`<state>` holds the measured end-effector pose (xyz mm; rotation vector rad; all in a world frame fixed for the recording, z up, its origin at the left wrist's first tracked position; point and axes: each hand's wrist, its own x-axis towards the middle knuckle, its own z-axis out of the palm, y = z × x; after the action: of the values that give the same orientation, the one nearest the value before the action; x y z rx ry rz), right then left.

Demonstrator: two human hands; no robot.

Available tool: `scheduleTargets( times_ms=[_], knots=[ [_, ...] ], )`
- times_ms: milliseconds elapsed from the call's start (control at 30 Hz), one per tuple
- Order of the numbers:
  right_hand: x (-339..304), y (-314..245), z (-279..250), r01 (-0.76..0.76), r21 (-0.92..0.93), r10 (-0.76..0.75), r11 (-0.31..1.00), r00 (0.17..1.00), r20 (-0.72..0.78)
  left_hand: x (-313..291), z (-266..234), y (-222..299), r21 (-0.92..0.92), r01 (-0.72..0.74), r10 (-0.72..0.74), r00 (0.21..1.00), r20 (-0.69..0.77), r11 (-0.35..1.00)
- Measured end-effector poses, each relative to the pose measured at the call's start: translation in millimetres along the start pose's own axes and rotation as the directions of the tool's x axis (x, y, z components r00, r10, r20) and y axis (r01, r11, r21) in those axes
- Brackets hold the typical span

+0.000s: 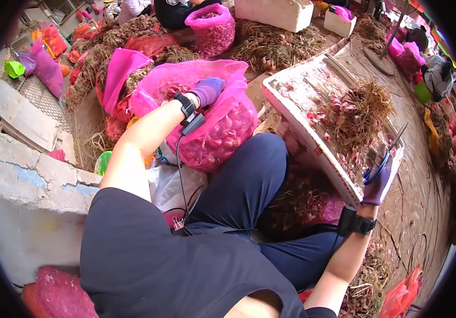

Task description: Trim and sort red onions using scissors and place them into bags.

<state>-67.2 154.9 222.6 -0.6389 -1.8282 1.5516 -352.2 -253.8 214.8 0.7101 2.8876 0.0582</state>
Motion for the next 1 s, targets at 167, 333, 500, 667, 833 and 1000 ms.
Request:
scheduleTargets(
  times_ms=[167,333,500,667,833,1000],
  knots=[
    [2.4,0.2,7.6,-0.028,0.118,0.026,0.993,1.0,0.014,-8.7,-5.1,-11.0,-0.134,-0.077,0.069,0.995,-0.066,0.988],
    [-1.5,-1.4,16.7,-0.001,0.112,-0.002,0.994,1.0,0.029,-40.0,-43.4,-52.5,-0.767,-0.169,0.078,0.985,-0.154,0.619],
    [-13.2,-16.0,29.4,0.003,0.179,-0.028,0.984,0.99,0.137,-85.2,-89.3,11.0,-0.995,-0.087,0.302,0.951,-0.067,0.054],
    [-47.6,-62.3,62.8,-0.105,0.293,-0.021,0.95,0.918,0.396,-79.7,-71.7,116.3,-0.995,-0.091,0.547,0.835,-0.055,0.04],
    [-51.9,-61.9,71.4,-0.272,0.442,0.013,0.855,0.863,0.506,-63.4,-48.9,209.1,-0.998,-0.052,0.735,0.678,-0.011,0.033],
    [-36.9,-30.7,40.1,-0.17,0.461,-0.014,0.871,0.929,0.37,-51.8,-12.3,254.4,-0.992,0.084,0.76,0.65,-0.021,-0.099]
  ],
)
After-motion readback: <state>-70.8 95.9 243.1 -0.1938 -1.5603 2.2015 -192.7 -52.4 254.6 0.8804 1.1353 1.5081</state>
